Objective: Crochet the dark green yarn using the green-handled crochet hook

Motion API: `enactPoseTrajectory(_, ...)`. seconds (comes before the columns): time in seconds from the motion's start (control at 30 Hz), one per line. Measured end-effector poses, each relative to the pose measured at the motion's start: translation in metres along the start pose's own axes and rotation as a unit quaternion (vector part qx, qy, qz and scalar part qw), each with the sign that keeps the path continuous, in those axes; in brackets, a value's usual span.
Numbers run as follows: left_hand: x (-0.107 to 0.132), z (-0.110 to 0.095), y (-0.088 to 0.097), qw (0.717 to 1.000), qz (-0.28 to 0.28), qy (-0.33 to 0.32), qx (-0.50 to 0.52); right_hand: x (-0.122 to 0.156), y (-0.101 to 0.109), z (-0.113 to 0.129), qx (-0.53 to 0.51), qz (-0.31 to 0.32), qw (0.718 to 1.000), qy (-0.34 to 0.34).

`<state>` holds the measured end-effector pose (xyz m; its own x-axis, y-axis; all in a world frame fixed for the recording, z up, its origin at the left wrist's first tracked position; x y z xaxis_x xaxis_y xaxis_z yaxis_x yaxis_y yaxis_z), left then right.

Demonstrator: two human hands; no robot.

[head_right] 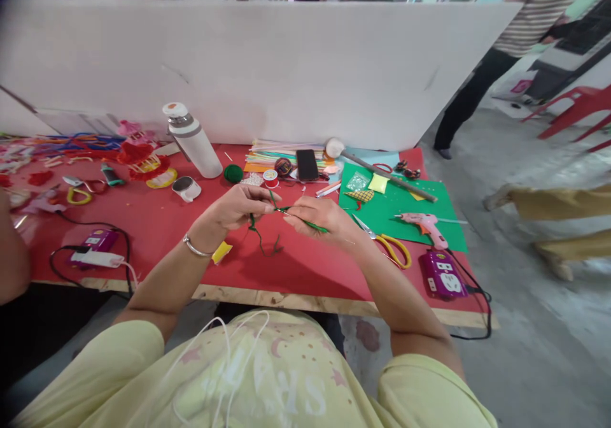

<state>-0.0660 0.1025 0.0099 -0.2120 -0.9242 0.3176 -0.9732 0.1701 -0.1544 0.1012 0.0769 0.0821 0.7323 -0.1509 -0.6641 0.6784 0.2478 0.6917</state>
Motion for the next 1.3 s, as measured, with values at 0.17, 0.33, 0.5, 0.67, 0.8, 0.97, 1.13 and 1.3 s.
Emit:
enactPoseTrajectory(0.17, -0.001, 0.001, -0.003, 1.000, 0.016, 0.013, 0.000, 0.005, 0.005, -0.006, -0.082, -0.020, 0.996, -0.042)
enactPoseTrajectory(0.33, -0.001, -0.001, -0.007, 1.000, 0.018, 0.015, 0.006, 0.011, 0.003, -0.017, -0.218, -0.060, 0.964, -0.139)
enactPoseTrajectory(0.5, -0.003, -0.010, -0.030, 0.995, 0.011, -0.064, 0.073, 0.034, -0.038, -0.050, -0.407, -0.192, 0.837, -0.312)
enactPoseTrajectory(0.67, -0.001, -0.017, -0.030, 0.975, -0.081, -0.185, 0.087, 0.043, -0.047, -0.064, -0.342, -0.352, 0.796, -0.354)
enactPoseTrajectory(0.8, -0.004, -0.008, -0.025, 0.978, -0.067, -0.149, 0.127, 0.040, -0.045, -0.066, -0.340, -0.371, 0.787, -0.356)
enactPoseTrajectory(0.97, -0.003, -0.004, -0.023, 0.980, -0.062, -0.111, 0.153, 0.039, -0.050, -0.066, -0.358, -0.347, 0.784, -0.370)
enactPoseTrajectory(1.13, -0.003, -0.004, -0.023, 0.979, -0.062, -0.116, 0.156, 0.044, -0.057, -0.069, -0.360, -0.344, 0.773, -0.393)
enactPoseTrajectory(1.3, -0.003, -0.002, -0.021, 0.975, -0.082, -0.130, 0.157, 0.045, -0.065, -0.073, -0.371, -0.351, 0.758, -0.405)
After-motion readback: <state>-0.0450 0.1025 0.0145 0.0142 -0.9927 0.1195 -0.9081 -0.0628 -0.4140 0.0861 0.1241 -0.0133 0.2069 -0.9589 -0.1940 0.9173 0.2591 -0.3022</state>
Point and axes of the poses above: each hand's wrist, its own x-axis away from the middle knuckle, its own y-axis out of the back of the hand, z = x × y, the point moved 9 cm from there along -x, towards the middle knuckle, and after that the axes turned 7 degrees about y, right-handed, at the moved point
